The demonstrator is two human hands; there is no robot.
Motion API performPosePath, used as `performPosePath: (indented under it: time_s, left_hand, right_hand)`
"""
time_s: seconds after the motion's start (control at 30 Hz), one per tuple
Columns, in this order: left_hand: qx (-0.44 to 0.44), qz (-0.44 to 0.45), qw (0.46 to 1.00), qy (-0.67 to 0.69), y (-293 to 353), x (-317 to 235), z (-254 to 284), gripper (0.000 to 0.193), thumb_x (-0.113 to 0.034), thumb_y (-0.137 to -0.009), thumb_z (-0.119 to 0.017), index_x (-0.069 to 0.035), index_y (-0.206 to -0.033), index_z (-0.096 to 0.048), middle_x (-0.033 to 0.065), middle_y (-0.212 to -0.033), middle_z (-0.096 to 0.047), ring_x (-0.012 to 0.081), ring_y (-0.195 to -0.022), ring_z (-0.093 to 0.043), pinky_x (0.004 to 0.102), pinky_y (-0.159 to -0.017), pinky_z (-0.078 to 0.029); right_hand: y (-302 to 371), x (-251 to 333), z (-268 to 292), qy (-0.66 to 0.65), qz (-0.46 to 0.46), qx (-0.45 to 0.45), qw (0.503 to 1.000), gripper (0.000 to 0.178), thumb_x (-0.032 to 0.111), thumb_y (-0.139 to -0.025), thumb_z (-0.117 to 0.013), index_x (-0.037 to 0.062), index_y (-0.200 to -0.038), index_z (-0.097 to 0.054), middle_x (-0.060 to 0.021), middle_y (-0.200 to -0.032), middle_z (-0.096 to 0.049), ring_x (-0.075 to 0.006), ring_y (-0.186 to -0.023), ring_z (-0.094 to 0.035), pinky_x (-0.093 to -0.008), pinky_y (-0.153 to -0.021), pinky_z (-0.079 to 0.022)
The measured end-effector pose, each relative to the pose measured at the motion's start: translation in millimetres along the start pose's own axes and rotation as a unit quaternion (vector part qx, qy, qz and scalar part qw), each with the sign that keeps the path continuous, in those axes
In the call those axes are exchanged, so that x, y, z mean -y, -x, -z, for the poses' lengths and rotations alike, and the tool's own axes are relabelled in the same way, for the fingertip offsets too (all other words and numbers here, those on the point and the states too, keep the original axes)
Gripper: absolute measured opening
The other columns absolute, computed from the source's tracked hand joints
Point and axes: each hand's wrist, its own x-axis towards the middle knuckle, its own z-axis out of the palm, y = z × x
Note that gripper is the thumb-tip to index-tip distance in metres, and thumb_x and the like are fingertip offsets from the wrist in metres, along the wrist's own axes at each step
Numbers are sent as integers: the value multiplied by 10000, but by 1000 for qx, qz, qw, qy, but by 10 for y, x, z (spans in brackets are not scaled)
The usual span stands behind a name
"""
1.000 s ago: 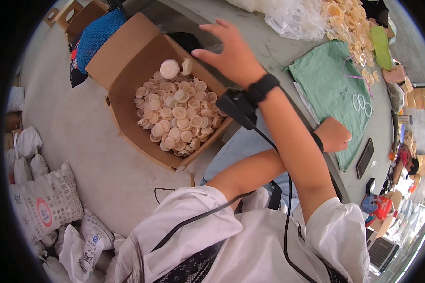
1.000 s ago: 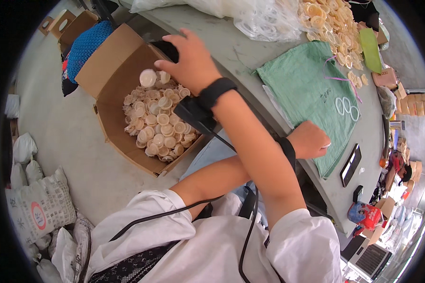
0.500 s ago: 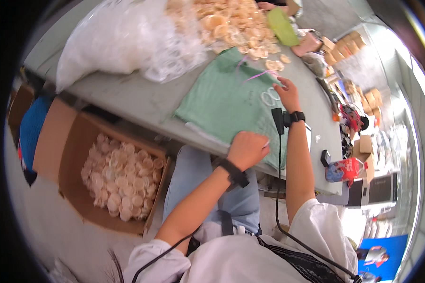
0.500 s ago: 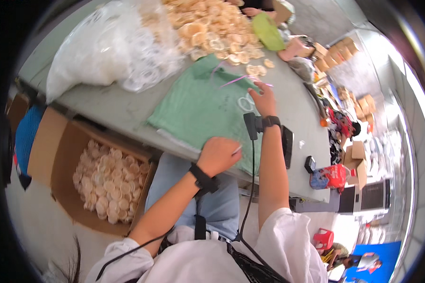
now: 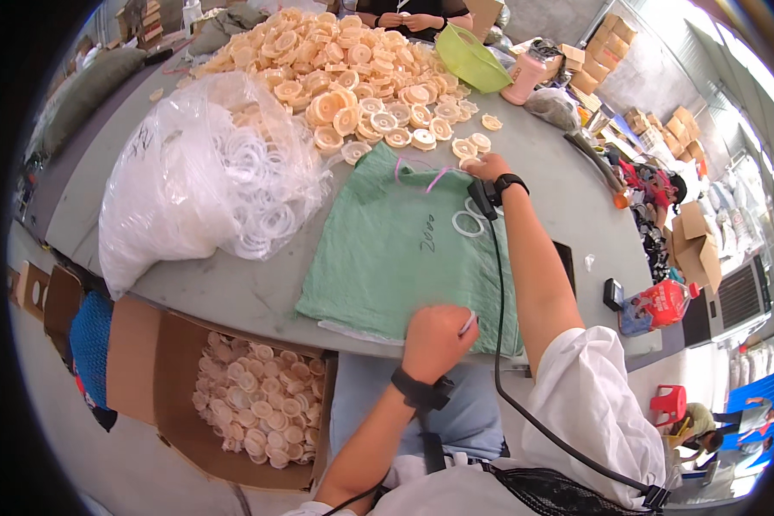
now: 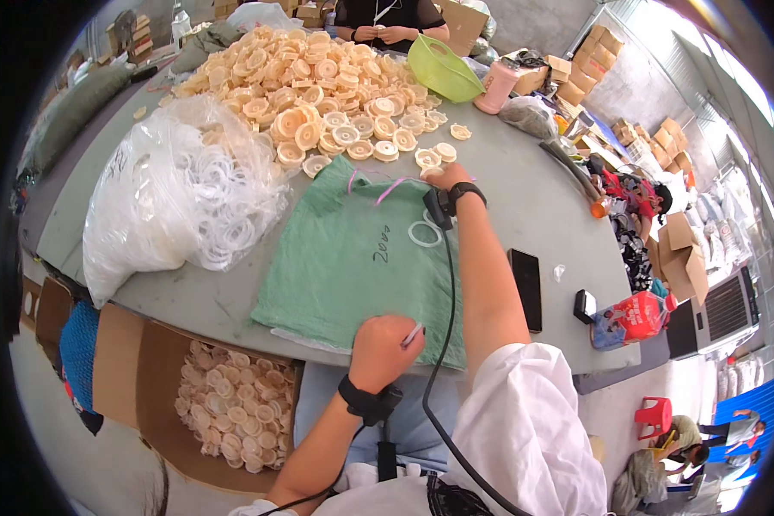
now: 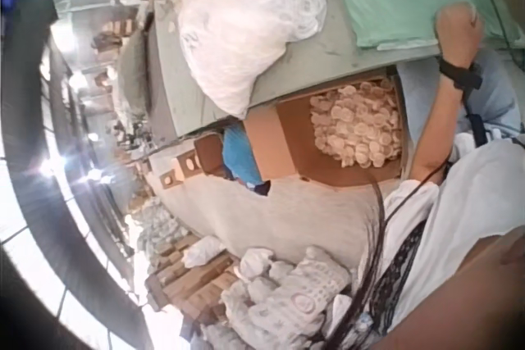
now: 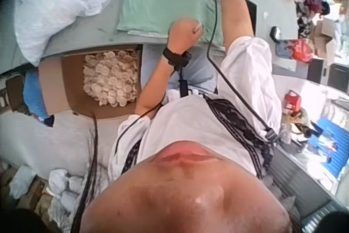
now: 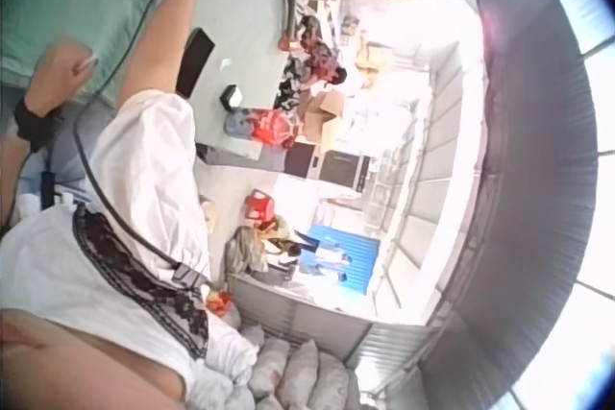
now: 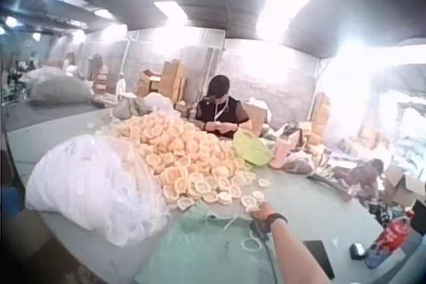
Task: Manually assembling small plastic circular components by fitting rings and center pieces together.
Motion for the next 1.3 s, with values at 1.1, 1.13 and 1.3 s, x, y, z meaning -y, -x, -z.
performPosePath:
  time_s: [1.1,1.13,1.3]
  left_hand:
    - [-59,164,948,265,-2,212,-7,262,-232,-942,-511,-1,-823,-545,-9,-628,-417,72,-604,-371,259,-521,-336]
    - [-53,151,955,251,-27,227,-10,272,-245,-948,-506,-24,-791,-531,-28,-622,-419,54,-585,-364,239,-507,-314]
    - [-18,160,971,178,-128,235,45,252,-233,-926,-533,2,-840,-560,29,-639,-524,112,-580,-432,291,-524,-374]
  right_hand:
    - [2750,-12,218,-421,191,254,850,227,165,-829,-687,39,-1010,-633,3,-860,-627,-66,-682,-533,-221,-585,-443]
    - [2758,-23,194,-424,190,254,848,227,165,-829,-687,39,-1010,-633,3,-860,-627,-66,-682,-533,-221,-585,-443]
    - [2725,-81,63,-502,105,296,806,258,124,-849,-653,-25,-1054,-610,-41,-902,-644,-68,-695,-564,-224,-609,-479]
